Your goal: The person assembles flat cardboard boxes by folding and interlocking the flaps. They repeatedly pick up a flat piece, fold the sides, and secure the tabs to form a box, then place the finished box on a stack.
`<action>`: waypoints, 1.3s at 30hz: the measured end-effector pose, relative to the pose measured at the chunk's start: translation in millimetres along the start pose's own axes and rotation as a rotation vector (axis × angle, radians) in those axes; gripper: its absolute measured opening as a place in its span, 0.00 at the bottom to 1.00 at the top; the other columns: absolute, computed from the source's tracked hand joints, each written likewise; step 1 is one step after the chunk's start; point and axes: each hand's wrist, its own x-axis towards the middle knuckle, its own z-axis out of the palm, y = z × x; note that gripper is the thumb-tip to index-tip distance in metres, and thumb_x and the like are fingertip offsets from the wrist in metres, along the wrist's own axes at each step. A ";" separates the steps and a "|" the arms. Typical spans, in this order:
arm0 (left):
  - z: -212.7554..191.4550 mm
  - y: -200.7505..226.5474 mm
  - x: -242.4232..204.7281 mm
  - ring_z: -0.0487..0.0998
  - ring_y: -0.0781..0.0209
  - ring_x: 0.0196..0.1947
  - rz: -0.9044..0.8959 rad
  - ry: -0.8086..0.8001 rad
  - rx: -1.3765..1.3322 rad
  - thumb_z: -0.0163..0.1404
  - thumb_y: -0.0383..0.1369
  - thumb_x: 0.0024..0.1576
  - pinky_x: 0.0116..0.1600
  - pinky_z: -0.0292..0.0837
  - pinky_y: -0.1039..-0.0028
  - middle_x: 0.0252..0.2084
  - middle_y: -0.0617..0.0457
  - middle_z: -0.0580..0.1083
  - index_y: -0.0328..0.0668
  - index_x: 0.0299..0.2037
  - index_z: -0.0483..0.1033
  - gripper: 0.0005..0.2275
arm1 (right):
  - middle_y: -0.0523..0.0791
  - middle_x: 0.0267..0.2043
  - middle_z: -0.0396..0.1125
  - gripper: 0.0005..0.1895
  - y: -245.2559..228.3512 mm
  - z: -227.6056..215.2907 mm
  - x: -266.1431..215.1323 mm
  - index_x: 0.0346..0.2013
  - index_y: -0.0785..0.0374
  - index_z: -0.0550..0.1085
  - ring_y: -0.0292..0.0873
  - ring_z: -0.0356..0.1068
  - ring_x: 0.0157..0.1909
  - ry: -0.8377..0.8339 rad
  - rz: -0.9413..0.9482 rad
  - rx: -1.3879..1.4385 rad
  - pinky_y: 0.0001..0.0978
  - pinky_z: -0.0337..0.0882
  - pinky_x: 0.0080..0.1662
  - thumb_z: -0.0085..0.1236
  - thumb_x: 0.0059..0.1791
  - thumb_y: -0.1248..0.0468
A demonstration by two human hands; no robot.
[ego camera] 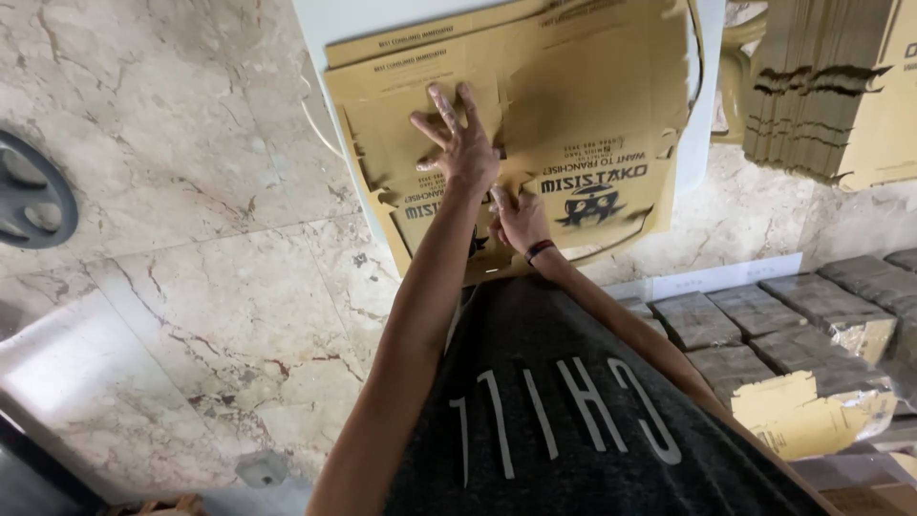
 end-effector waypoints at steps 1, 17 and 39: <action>4.2 -5.1 1.0 0.13 0.23 0.74 -0.006 -0.009 0.003 0.41 0.12 0.52 0.59 0.59 0.21 0.76 0.53 0.12 0.68 0.75 0.19 0.51 | 0.49 0.12 0.67 0.24 5.1 0.5 1.2 0.20 0.65 0.69 0.37 0.58 0.07 -0.003 0.010 0.001 0.28 0.56 0.13 0.45 0.59 0.59; 19.9 -18.6 -25.2 0.27 0.11 0.72 0.072 0.040 0.168 0.61 0.31 0.56 0.53 0.56 0.14 0.78 0.31 0.31 0.54 0.79 0.29 0.50 | 0.55 0.26 0.67 0.27 41.4 -32.1 23.3 0.43 0.72 0.72 0.47 0.66 0.20 -0.289 0.416 0.589 0.41 0.69 0.29 0.54 0.55 0.45; 28.5 -26.6 -7.7 0.28 0.03 0.68 0.101 0.006 0.339 0.55 0.21 0.56 0.45 0.63 0.15 0.75 0.28 0.20 0.50 0.78 0.23 0.50 | 0.59 0.11 0.61 0.28 14.5 -46.5 -2.5 0.29 0.76 0.75 0.47 0.58 0.06 -0.312 0.167 0.747 0.33 0.60 0.13 0.48 0.59 0.52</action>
